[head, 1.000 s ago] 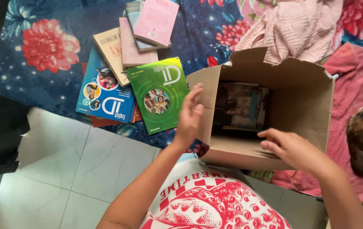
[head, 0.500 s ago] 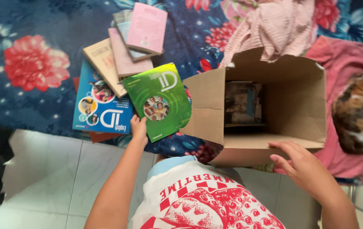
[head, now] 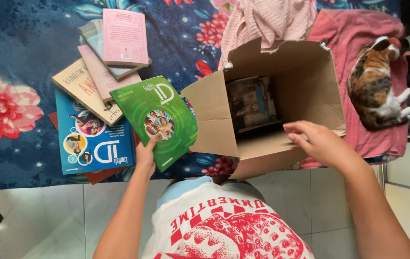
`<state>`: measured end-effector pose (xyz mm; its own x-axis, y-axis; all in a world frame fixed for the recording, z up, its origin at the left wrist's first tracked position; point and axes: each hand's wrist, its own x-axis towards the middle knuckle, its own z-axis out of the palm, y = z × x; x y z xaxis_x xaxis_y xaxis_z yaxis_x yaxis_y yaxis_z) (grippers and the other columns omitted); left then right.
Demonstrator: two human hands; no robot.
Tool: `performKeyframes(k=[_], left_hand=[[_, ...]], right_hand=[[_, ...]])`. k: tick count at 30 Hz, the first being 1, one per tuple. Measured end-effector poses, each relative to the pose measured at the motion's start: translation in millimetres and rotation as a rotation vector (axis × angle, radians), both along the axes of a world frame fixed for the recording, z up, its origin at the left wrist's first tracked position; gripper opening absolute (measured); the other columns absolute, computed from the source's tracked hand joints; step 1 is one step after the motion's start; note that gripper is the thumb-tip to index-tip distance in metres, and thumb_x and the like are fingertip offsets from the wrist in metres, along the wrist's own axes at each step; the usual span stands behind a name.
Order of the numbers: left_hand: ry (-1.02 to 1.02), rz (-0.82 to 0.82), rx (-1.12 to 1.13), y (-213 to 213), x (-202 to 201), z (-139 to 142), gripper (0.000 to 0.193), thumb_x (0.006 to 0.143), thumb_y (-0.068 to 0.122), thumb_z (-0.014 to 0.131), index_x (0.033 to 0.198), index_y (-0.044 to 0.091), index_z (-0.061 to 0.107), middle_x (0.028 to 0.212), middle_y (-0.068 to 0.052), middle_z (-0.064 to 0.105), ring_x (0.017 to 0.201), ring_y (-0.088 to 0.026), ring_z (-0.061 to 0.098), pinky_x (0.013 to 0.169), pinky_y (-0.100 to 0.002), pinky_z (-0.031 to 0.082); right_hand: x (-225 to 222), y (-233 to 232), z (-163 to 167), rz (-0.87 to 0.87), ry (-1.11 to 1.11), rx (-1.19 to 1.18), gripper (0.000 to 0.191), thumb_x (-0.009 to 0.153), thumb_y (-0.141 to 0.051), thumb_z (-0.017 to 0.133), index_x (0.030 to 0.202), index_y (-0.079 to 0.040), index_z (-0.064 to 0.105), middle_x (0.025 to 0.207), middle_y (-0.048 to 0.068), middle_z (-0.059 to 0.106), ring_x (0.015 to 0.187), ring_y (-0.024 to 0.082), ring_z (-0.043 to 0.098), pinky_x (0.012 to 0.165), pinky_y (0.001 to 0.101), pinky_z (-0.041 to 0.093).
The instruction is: The person picks up books and magazines one at a time from a pile on a bed and places them into an open cardboard box, occasionally flipping a book over or straightening the stack inside the box. The box gradually fills with the books as the pile on the bed shrinks.
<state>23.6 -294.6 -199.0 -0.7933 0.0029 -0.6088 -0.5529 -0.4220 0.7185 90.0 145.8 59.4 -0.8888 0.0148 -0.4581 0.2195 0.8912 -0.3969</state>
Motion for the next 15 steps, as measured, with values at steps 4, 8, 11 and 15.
performKeyframes(k=[4, 8, 11, 15], left_hand=[[0.117, -0.095, -0.243, -24.3, 20.9, 22.9, 0.04, 0.095, 0.028, 0.072, 0.125, 0.002, 0.064, 0.114, -0.007, 0.072, 0.095, -0.015, 0.067, 0.083, -0.033, 0.056], [0.286, -0.165, -0.472, -76.3, 47.0, 72.6, 0.031, 0.101, 0.031, 0.071, 0.114, 0.003, 0.069, 0.104, 0.003, 0.067, 0.089, -0.009, 0.057, 0.081, -0.026, 0.047], [0.48, -0.103, -0.621, -105.2, 65.4, 130.6, 0.028, 0.1, 0.027, 0.074, 0.115, 0.005, 0.069, 0.108, 0.004, 0.068, 0.096, -0.005, 0.058, 0.085, -0.023, 0.046], [0.519, 0.044, -0.665, -97.4, 93.2, 220.4, 0.028, 0.106, 0.019, 0.075, 0.122, -0.003, 0.069, 0.104, -0.007, 0.071, 0.08, -0.01, 0.063, 0.062, -0.023, 0.044]], right_hand=[[-32.4, 21.1, -24.7, 0.089, -0.017, 0.04, 0.04, 0.097, -0.032, 0.059, 0.129, -0.008, 0.065, 0.128, 0.014, 0.07, 0.118, 0.034, 0.065, 0.098, 0.0431, 0.052], [-69.9, 32.0, -77.8, 0.383, -0.207, 0.29, 0.047, 0.093, -0.04, 0.065, 0.13, -0.012, 0.063, 0.129, 0.014, 0.067, 0.12, 0.034, 0.063, 0.097, 0.0459, 0.053], [-87.7, 18.9, -135.6, 0.646, -0.412, 0.496, 0.054, 0.088, -0.051, 0.073, 0.125, -0.012, 0.067, 0.125, 0.012, 0.071, 0.116, 0.032, 0.067, 0.094, 0.0457, 0.057], [-96.1, 7.9, -200.8, 1.004, -0.513, 0.619, 0.051, 0.084, -0.05, 0.076, 0.121, -0.016, 0.073, 0.121, 0.009, 0.074, 0.11, 0.029, 0.069, 0.092, 0.0443, 0.056]])
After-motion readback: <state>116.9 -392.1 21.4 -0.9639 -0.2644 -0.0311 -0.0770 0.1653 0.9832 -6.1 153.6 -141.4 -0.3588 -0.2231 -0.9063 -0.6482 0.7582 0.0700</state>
